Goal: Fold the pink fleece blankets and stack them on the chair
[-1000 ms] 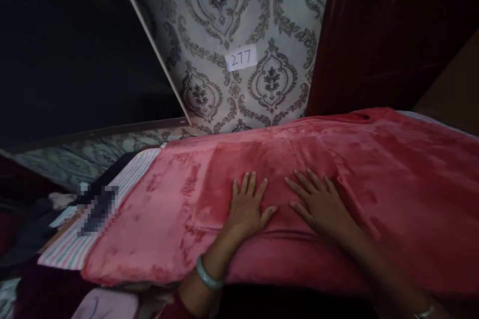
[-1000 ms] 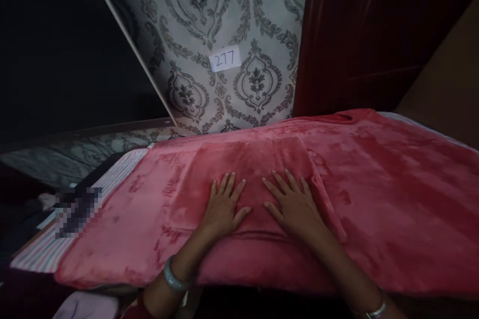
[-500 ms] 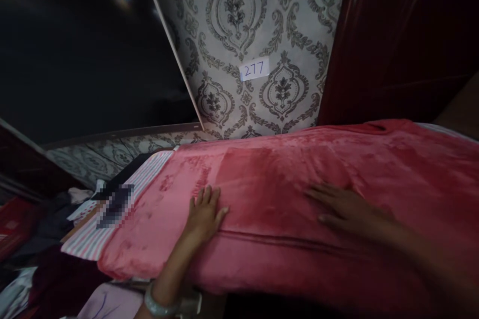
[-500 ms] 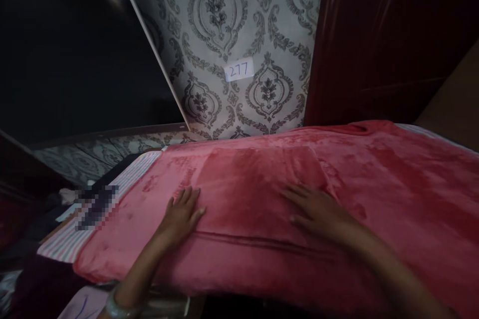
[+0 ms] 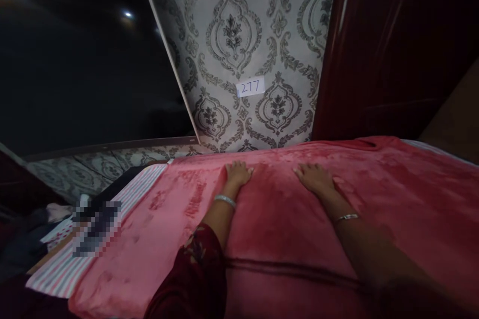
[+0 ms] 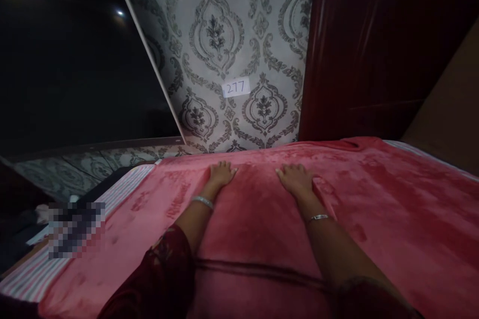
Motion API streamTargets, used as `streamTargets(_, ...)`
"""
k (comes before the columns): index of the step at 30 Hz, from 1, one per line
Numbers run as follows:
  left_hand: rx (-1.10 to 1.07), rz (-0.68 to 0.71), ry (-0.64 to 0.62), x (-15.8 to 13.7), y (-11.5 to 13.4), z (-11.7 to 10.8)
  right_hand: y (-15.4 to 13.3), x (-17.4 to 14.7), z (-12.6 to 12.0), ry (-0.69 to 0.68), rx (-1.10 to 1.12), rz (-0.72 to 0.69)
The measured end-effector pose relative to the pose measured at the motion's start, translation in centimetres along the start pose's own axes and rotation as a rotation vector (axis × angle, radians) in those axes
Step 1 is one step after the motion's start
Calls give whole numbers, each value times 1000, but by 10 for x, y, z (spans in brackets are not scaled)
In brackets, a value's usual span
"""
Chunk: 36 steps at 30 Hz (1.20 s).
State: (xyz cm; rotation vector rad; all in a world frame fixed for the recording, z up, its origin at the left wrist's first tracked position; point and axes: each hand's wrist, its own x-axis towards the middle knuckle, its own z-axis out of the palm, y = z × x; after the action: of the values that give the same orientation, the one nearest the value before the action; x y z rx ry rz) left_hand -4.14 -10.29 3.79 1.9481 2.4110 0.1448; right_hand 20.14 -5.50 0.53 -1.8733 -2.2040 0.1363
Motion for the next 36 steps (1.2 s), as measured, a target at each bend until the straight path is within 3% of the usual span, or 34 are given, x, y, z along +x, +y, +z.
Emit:
streamTargets(3,-4,-18,2,1,-13,27,14,-5,27,-6,0,-11)
streamTargets(6,-15,-48,20,6,-19,36,19,-2,31,3,16,-6)
streamTargets(12,-52,-184,-37,17,-41,32,16,-3,24,-4,38,7)
streamTargets(17,-64,-185,-117,17,-69,33,16,-6,24,0,15,5)
streamTargets(23,-23,-245,-113,-5,-93,16,14,-9,22,7,21,11)
streamTargets(26,13,-309,-67,-26,-92,-1,14,-9,22,0,33,8)
streamTargets(28,39,-272,21,-44,-81,-8,14,-9,22,7,30,2)
streamTargets(31,72,-38,117,-72,-62,-1,15,-8,23,10,36,3)
streamTargets(33,55,66,79,-89,-57,12,15,-8,23,12,38,7)
streamTargets(36,-38,49,6,-102,-67,34,15,-9,23,18,35,3)
